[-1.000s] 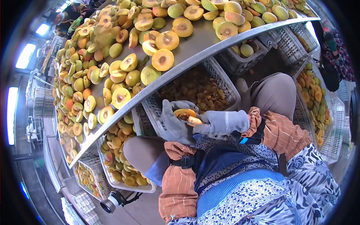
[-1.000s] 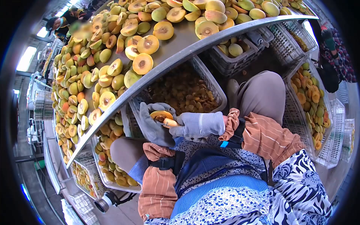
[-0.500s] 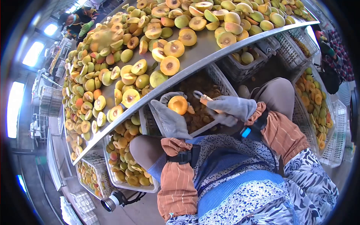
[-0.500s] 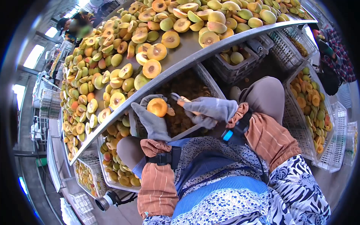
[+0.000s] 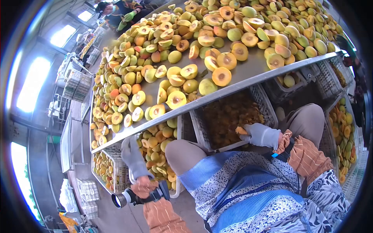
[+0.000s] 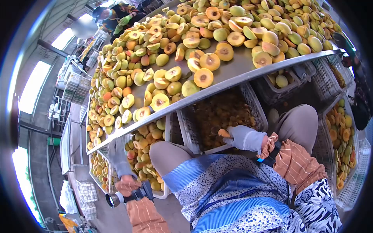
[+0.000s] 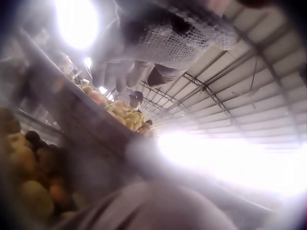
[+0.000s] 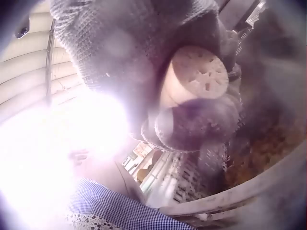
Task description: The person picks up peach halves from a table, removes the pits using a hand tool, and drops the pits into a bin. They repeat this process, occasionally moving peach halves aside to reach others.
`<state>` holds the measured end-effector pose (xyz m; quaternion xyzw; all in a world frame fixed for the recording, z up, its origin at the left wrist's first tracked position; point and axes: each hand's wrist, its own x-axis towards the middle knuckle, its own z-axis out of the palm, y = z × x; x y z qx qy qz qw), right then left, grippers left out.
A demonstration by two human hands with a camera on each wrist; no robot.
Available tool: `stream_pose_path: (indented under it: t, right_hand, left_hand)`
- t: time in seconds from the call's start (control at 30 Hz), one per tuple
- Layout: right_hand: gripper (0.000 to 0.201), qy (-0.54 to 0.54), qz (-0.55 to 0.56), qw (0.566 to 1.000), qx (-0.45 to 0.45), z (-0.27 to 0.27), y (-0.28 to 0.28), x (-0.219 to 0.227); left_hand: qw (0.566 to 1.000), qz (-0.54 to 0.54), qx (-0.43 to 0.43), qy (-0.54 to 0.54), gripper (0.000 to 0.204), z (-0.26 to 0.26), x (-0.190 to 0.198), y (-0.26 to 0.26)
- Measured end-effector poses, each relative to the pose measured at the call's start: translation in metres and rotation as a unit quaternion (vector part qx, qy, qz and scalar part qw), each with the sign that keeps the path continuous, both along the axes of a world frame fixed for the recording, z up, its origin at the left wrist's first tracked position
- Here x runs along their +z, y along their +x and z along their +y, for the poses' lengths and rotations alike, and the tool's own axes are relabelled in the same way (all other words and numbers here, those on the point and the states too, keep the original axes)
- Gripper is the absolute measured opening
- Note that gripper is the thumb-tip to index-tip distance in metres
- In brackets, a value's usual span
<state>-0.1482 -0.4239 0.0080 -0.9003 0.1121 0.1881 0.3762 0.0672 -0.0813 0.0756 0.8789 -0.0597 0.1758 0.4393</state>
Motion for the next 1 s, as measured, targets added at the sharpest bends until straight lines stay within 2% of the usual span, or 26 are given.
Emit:
stream_pose_path:
  t: [0.03, 0.1, 0.17, 0.2, 0.23, 0.3, 0.33, 0.37, 0.43, 0.5, 0.53, 0.57, 0.63, 0.67, 0.7, 0.77, 0.83, 0.9, 0.93, 0.97, 1.0]
  right_hand:
    - [0.041, -0.007, 0.011, 1.000, -0.003, 0.001, 0.003, 0.000]
    - [0.040, -0.009, 0.012, 1.000, -0.011, 0.000, 0.004, -0.001]
    - [0.040, 0.001, -0.006, 1.000, -0.017, -0.002, 0.004, -0.004]
    - [0.039, 0.007, -0.021, 1.000, -0.014, -0.002, 0.004, -0.011]
    - [0.039, 0.005, -0.019, 1.000, -0.017, -0.001, 0.004, -0.010]
    - [0.039, 0.015, -0.027, 0.999, -0.007, 0.000, 0.005, -0.003]
    - [0.039, 0.002, -0.015, 1.000, -0.006, 0.001, 0.005, -0.001]
    - [0.039, 0.001, -0.012, 1.000, -0.009, -0.001, 0.006, 0.001]
    - [0.037, -0.002, 0.015, 1.000, -0.009, -0.001, 0.007, 0.004]
    - [0.036, 0.003, 0.013, 1.000, -0.026, -0.001, 0.006, 0.000]
    - [0.036, 0.002, 0.010, 1.000, -0.023, 0.000, 0.006, 0.002]
    - [0.036, 0.000, 0.006, 1.000, -0.020, -0.001, 0.008, 0.005]
    - [0.036, 0.006, 0.006, 1.000, -0.011, 0.000, 0.009, 0.007]
    - [0.036, 0.013, 0.007, 1.000, 0.001, 0.001, 0.009, 0.008]
    - [0.036, 0.014, 0.007, 1.000, 0.000, 0.001, 0.009, 0.008]
    - [0.036, 0.014, 0.005, 1.000, 0.006, 0.001, 0.009, 0.008]
    - [0.036, 0.007, 0.006, 1.000, -0.001, 0.001, 0.008, 0.009]
    - [0.036, -0.001, 0.004, 1.000, -0.009, 0.000, 0.009, 0.010]
    - [0.037, 0.001, 0.004, 1.000, -0.013, -0.001, 0.008, 0.009]
    - [0.038, 0.004, 0.004, 1.000, -0.015, -0.003, 0.006, 0.009]
    - [0.038, 0.002, 0.002, 1.000, -0.015, -0.004, 0.004, 0.009]
  left_hand:
    - [0.995, 0.052, -0.081, 0.012, 0.022, -0.013, 0.013, 0.010]
    - [0.986, 0.060, -0.154, 0.025, 0.018, -0.057, 0.023, 0.031]
    - [0.942, 0.131, -0.280, 0.131, 0.020, -0.105, 0.044, 0.034]
    - [0.903, -0.002, -0.380, 0.203, 0.025, -0.124, 0.035, 0.043]
    - [0.832, -0.135, -0.467, 0.267, 0.031, -0.138, 0.027, 0.051]
    - [0.749, -0.070, -0.485, 0.445, 0.042, -0.155, 0.013, 0.060]
    - [0.725, -0.055, -0.483, 0.487, 0.045, -0.163, 0.005, 0.070]
    - [0.724, -0.055, -0.487, 0.485, 0.045, -0.168, 0.003, 0.083]
    - [0.694, -0.033, -0.456, 0.557, 0.047, -0.181, 0.009, 0.104]
    - [0.726, -0.077, -0.338, 0.594, 0.045, -0.195, 0.013, 0.118]
    - [0.730, -0.018, -0.341, 0.592, 0.044, -0.211, 0.029, 0.123]
    - [0.730, -0.020, -0.342, 0.591, 0.044, -0.214, 0.024, 0.128]
    - [0.804, -0.026, -0.445, 0.392, 0.043, -0.222, 0.019, 0.129]
    - [0.785, -0.018, -0.430, 0.446, 0.050, -0.229, 0.015, 0.130]
    - [0.784, -0.018, -0.430, 0.448, 0.050, -0.238, 0.016, 0.120]
    - [0.741, -0.002, -0.328, 0.585, 0.059, -0.256, 0.016, 0.101]
    - [0.724, 0.035, -0.343, 0.597, 0.067, -0.268, 0.009, 0.099]
    - [0.731, 0.083, -0.345, 0.583, 0.064, -0.275, 0.002, 0.101]
    - [0.731, 0.037, -0.359, 0.579, 0.055, -0.271, 0.001, 0.101]
    - [0.731, 0.035, -0.359, 0.578, 0.055, -0.264, 0.000, 0.101]
    - [0.802, 0.102, -0.409, 0.423, 0.050, -0.256, 0.003, 0.099]
